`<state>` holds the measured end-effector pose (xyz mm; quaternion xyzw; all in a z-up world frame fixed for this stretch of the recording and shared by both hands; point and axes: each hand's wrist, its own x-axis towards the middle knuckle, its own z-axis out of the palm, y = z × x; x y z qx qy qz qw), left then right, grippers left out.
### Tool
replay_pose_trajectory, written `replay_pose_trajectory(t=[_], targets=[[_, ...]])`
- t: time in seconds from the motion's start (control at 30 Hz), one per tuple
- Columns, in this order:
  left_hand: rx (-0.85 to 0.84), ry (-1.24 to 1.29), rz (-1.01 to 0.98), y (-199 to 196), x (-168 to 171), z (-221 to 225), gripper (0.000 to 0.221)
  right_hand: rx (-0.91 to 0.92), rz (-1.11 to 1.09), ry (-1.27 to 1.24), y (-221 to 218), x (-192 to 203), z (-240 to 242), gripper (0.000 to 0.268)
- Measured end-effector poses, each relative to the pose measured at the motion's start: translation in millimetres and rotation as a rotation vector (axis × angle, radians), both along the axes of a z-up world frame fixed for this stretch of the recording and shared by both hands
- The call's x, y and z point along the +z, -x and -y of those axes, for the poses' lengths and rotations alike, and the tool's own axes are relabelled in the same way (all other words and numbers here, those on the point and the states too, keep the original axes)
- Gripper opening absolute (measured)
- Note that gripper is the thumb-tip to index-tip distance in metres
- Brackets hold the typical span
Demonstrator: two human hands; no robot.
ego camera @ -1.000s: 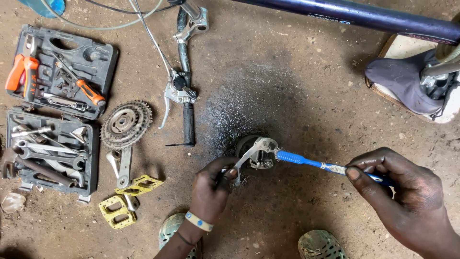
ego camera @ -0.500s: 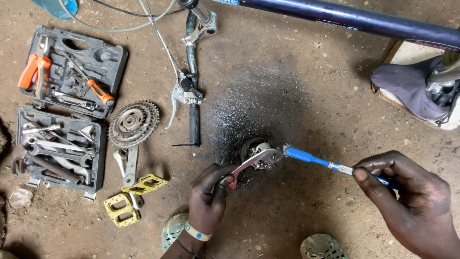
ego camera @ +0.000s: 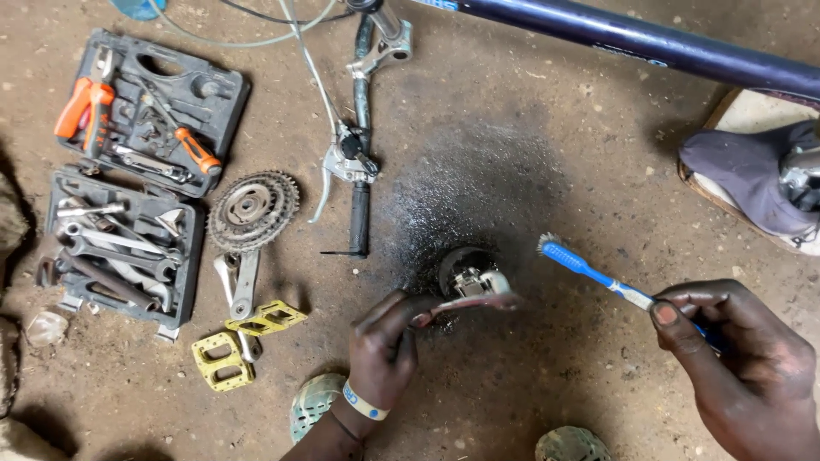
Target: Cleaning a bicycle derailleur and chain using a toothbrush.
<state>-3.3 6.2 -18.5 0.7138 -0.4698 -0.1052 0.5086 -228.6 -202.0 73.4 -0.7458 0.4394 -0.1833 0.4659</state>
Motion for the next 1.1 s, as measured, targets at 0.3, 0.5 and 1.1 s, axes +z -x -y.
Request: replay_pose_trajectory(t=[0.3, 0.5, 1.1], targets=[[0.325, -0.065, -0.834, -5.5, -12.4, -13.4, 0.022, -0.093, 0.016, -0.06, 15.0, -20.3, -0.1, 0.007], [0.528, 0.012, -1.108, -21.6, -2.4, -32.4, 0.026, -0.158, -0.029, -0.045, 18.7, -28.3, -1.9, 0.013], [0.601, -0.291, -1.065, -15.3, -7.0, -78.9, 0.029, 0.007, 0.079, -0.054, 10.8, -26.7, -3.5, 0.005]])
